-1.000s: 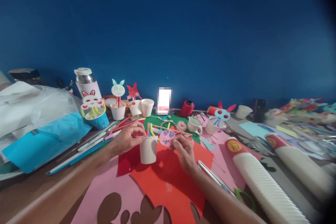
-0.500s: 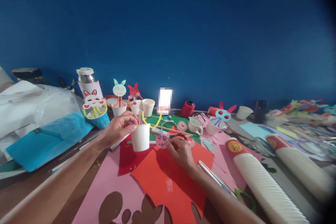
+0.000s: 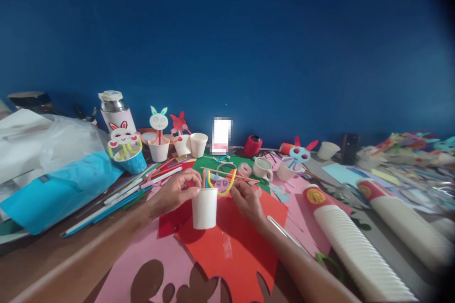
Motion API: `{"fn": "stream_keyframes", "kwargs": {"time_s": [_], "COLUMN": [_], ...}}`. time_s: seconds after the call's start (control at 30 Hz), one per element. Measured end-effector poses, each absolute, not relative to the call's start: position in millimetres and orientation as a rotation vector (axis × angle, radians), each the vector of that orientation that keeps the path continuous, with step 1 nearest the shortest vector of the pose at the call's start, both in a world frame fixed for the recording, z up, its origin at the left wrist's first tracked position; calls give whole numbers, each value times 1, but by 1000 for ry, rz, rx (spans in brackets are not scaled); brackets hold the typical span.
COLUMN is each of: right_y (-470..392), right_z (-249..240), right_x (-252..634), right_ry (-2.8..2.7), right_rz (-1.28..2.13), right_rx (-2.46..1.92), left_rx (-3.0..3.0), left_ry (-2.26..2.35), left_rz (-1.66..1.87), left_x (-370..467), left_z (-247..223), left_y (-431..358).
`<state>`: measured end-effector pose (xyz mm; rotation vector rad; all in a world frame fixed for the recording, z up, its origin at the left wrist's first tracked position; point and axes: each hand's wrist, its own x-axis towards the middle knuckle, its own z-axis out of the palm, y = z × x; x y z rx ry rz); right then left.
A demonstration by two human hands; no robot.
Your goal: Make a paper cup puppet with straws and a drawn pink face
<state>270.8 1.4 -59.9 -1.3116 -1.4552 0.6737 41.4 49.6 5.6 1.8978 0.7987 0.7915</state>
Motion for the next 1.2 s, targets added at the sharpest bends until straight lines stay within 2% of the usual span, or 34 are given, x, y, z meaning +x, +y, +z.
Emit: {"fn": "stream_keyframes", "kwargs": {"time_s": [0.3,0.53,0.8,1.07,1.2], "right_y": [-11,-18,-16,-22,-28], "right_z": [-48,-48,-54,-45,-43], "right_x": [265,256,250,241,236], "right_ry": [-1562,-1675,-1667,-1625,-1668], "right_rz": [861,1024,967,982,944], "right_rx": [-1176,-1079,-1195,-1246,-1315], "left_rx": [1743,1907,1948,1396,1302], "left_ry": [842,811,786,1077,947], "left_rz": [851,900,898,1092,983], "left_x": [42,43,46,45,50], "left_z": [10,9,5,-8,-11], "left_y": [50,47,43,55,51]}}
